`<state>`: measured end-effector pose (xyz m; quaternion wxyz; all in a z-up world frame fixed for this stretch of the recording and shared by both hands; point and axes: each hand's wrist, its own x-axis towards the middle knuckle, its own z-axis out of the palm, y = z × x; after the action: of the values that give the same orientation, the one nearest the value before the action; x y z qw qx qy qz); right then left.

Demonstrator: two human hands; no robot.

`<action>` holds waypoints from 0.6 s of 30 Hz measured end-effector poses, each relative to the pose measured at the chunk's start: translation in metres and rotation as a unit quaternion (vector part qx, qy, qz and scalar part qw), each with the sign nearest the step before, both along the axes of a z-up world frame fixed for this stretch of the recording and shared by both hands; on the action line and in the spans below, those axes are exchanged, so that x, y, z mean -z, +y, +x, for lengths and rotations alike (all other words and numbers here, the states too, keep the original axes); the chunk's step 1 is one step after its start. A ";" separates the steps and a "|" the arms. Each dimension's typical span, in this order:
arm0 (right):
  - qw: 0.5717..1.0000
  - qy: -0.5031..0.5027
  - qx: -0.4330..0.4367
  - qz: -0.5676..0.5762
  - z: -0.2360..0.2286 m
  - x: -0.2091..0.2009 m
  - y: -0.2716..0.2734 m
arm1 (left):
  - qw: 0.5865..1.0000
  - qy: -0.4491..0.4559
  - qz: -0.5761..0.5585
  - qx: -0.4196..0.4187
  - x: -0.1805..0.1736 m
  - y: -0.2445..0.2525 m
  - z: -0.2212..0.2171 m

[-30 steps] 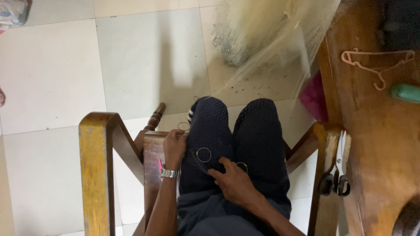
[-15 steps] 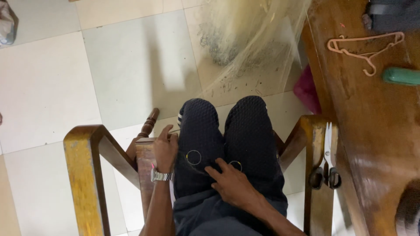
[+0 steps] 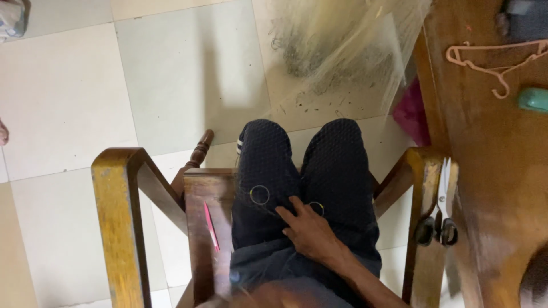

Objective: Repairing a fishing net by cutting and weaving with tools

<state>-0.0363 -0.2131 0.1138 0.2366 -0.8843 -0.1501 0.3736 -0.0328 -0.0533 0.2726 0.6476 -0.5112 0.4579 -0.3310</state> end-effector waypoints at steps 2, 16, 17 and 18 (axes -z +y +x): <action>0.999 0.046 0.011 0.002 0.006 -0.011 0.000 | 0.977 -0.159 0.144 -0.009 0.001 -0.005 -0.001; 0.996 0.023 0.055 0.063 -0.011 0.023 -0.009 | 0.023 -0.725 0.688 0.036 0.075 -0.034 0.023; 0.989 -0.044 0.074 0.121 -0.018 0.029 -0.010 | -0.011 -0.651 0.751 0.111 0.094 -0.033 0.027; 0.988 -0.045 0.077 0.123 -0.011 0.017 -0.008 | -0.014 -0.653 0.749 0.112 0.105 -0.033 0.033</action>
<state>-0.0477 -0.2215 0.0965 0.3644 -0.8733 -0.1372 0.2929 0.0004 -0.0867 0.1677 -0.6357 -0.7597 0.1239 0.0582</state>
